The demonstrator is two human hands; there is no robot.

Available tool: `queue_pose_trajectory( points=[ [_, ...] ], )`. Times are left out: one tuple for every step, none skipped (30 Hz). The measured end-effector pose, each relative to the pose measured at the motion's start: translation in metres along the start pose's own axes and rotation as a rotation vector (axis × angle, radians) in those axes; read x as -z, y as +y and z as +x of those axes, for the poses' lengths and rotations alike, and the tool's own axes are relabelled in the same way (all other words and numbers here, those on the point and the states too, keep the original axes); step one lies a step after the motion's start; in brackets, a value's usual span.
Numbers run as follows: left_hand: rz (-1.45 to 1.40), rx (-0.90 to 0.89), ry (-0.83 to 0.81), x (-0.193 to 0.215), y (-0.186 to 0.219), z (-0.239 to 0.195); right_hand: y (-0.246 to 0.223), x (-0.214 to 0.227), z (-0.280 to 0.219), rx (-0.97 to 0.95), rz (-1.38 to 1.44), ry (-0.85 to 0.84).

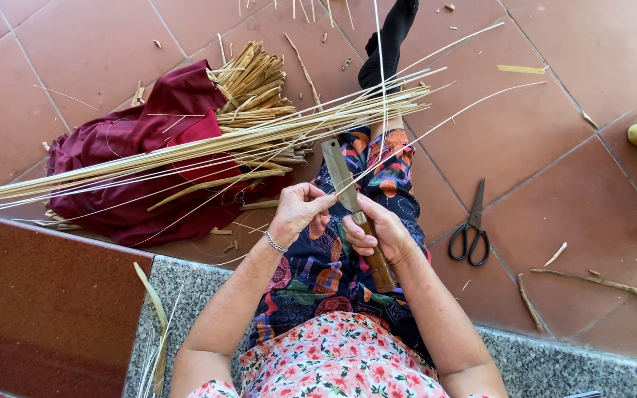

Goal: The person sits on a tiled floor and uses a knife to split and smooth thin bamboo strips. They repeatedly peel the strips, trim edges, and organize the processed pieces into a bundle.

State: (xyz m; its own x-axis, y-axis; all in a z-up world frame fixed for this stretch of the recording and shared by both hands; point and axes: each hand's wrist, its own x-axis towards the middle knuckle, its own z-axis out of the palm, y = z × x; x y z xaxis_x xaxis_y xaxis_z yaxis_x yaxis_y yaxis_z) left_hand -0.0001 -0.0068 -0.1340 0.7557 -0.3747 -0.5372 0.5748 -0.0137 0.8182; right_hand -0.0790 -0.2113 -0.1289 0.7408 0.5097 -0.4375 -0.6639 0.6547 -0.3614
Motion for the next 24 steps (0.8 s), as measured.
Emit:
queue_pose_trajectory(
  points=[
    [0.035, 0.021, -0.009, 0.003, 0.001, -0.001, -0.003, -0.004, -0.001, 0.026, 0.020, -0.018],
    [0.069, 0.043, -0.017, 0.008, 0.000, -0.003, -0.006, -0.008, -0.003, 0.052, 0.040, -0.036],
    [0.103, 0.062, -0.026, 0.012, -0.001, -0.003, -0.010, -0.011, -0.005, 0.078, 0.058, -0.054],
    [0.138, 0.007, -0.031, 0.017, -0.003, -0.002, -0.015, -0.013, -0.004, 0.080, 0.055, -0.053],
    [0.175, -0.039, -0.035, 0.023, -0.007, -0.004, -0.016, -0.014, -0.005, 0.079, 0.060, -0.050],
    [0.212, -0.085, -0.039, 0.027, -0.012, -0.005, -0.015, -0.015, -0.005, 0.078, 0.065, -0.046],
    [0.233, -0.112, -0.014, 0.028, -0.018, -0.005, -0.014, -0.014, -0.004, 0.076, 0.076, -0.043],
    [0.254, -0.139, 0.011, 0.028, -0.023, -0.004, -0.011, -0.013, -0.003, 0.073, 0.086, -0.041],
    [0.273, -0.173, 0.035, 0.027, -0.027, -0.001, -0.011, -0.012, 0.000, 0.073, 0.091, -0.040],
    [0.208, -0.181, 0.010, 0.026, -0.029, 0.002, -0.008, -0.010, 0.002, 0.047, 0.093, -0.047],
    [0.142, -0.188, -0.015, 0.024, -0.032, 0.003, -0.004, -0.008, 0.004, 0.021, 0.095, -0.053],
    [0.076, -0.193, -0.040, 0.022, -0.033, 0.005, 0.000, -0.006, 0.005, -0.006, 0.098, -0.059],
    [0.061, -0.153, -0.026, 0.019, -0.034, 0.005, 0.004, -0.005, 0.005, -0.025, 0.098, -0.094],
    [0.046, -0.113, -0.012, 0.017, -0.034, 0.006, 0.006, -0.004, 0.007, -0.043, 0.099, -0.130],
    [0.031, -0.074, 0.004, 0.016, -0.032, 0.007, 0.008, -0.004, 0.009, -0.062, 0.099, -0.167],
    [0.035, -0.059, 0.009, 0.015, -0.030, 0.006, 0.009, -0.004, 0.008, -0.052, 0.089, -0.127],
    [0.042, -0.044, 0.013, 0.016, -0.027, 0.005, 0.010, -0.006, 0.007, -0.038, 0.082, -0.089],
    [0.050, -0.029, 0.018, 0.015, -0.023, 0.005, 0.011, -0.009, 0.007, -0.025, 0.075, -0.052],
    [0.042, -0.041, 0.006, 0.014, -0.021, 0.005, 0.010, -0.012, 0.006, -0.010, 0.057, -0.067],
    [0.033, -0.053, -0.006, 0.013, -0.018, 0.005, 0.011, -0.016, 0.005, 0.005, 0.040, -0.082],
    [0.022, -0.064, -0.016, 0.013, -0.017, 0.005, 0.010, -0.019, 0.003, 0.017, 0.021, -0.096],
    [0.039, -0.047, -0.033, 0.014, -0.015, 0.003, 0.010, -0.022, 0.001, 0.015, 0.015, -0.073],
    [0.056, -0.033, -0.045, 0.017, -0.013, 0.003, 0.007, -0.024, 0.001, 0.012, 0.008, -0.053],
    [0.073, -0.018, -0.058, 0.021, -0.011, 0.001, 0.004, -0.026, 0.001, 0.009, 0.000, -0.033]
  ],
)
